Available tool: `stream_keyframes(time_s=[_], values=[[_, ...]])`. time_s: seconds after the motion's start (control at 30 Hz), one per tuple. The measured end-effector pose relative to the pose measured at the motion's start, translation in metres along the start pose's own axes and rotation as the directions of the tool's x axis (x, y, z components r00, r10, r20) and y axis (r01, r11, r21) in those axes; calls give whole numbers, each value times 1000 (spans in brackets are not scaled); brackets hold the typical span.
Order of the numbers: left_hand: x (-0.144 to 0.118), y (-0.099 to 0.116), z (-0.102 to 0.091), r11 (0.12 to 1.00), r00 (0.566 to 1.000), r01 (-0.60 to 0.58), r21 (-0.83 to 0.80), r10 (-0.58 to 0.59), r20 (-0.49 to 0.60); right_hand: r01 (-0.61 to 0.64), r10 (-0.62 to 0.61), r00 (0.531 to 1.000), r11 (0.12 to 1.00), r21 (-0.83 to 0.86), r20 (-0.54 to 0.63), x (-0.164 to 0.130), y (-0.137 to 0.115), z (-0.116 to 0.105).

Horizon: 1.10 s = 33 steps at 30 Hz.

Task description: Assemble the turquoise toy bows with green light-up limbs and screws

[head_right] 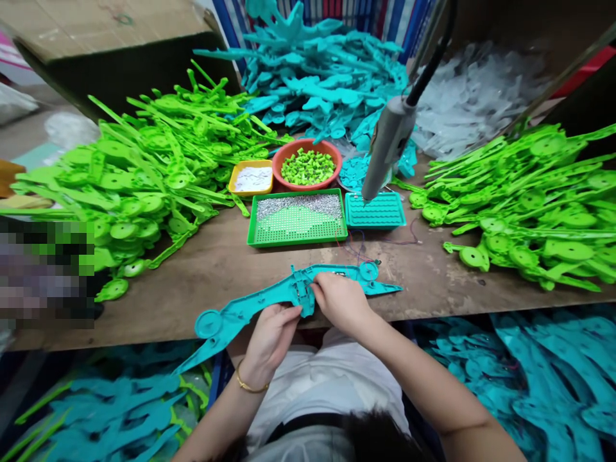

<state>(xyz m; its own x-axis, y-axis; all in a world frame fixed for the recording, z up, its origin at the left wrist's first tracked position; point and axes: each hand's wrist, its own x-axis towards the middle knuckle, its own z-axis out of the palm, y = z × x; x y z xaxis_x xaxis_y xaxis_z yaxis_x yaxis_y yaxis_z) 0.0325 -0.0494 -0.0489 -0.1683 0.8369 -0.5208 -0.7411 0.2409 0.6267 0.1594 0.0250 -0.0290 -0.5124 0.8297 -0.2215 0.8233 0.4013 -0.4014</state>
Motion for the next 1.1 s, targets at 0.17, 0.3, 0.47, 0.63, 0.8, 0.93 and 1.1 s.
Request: stream_keyframes(time_s=[0.17, 0.3, 0.47, 0.63, 0.8, 0.93, 1.1], values=[[-1, 1, 2, 1000, 1000, 7, 3, -7, 24, 22, -28, 999, 984, 176, 33, 0, -1, 4], [-1, 0, 3, 1000, 999, 11, 8, -11, 30, 35, -45, 998, 980, 196, 47, 0, 0, 2], [2, -3, -1, 1000, 1000, 19, -3, -19, 1, -19, 17, 999, 999, 47, 32, -3, -2, -4], [5, -5, -6, 999, 998, 27, -17, -28, -53, 17, -15, 996, 999, -27, 83, -3, -6, -7], [5, -10, -5, 998, 998, 4, -62, -8, -59, 13, -10, 998, 999, -45, 65, -3, -9, -7], [3, -14, 1, 995, 993, -99, -10, 98, -64, 9, -2, 998, 994, -111, 70, -3, -10, -4], [4, -9, 1, 994, 995, -96, 52, 96, -10, 50, -49, 997, 999, -13, 59, 0, -4, 3]])
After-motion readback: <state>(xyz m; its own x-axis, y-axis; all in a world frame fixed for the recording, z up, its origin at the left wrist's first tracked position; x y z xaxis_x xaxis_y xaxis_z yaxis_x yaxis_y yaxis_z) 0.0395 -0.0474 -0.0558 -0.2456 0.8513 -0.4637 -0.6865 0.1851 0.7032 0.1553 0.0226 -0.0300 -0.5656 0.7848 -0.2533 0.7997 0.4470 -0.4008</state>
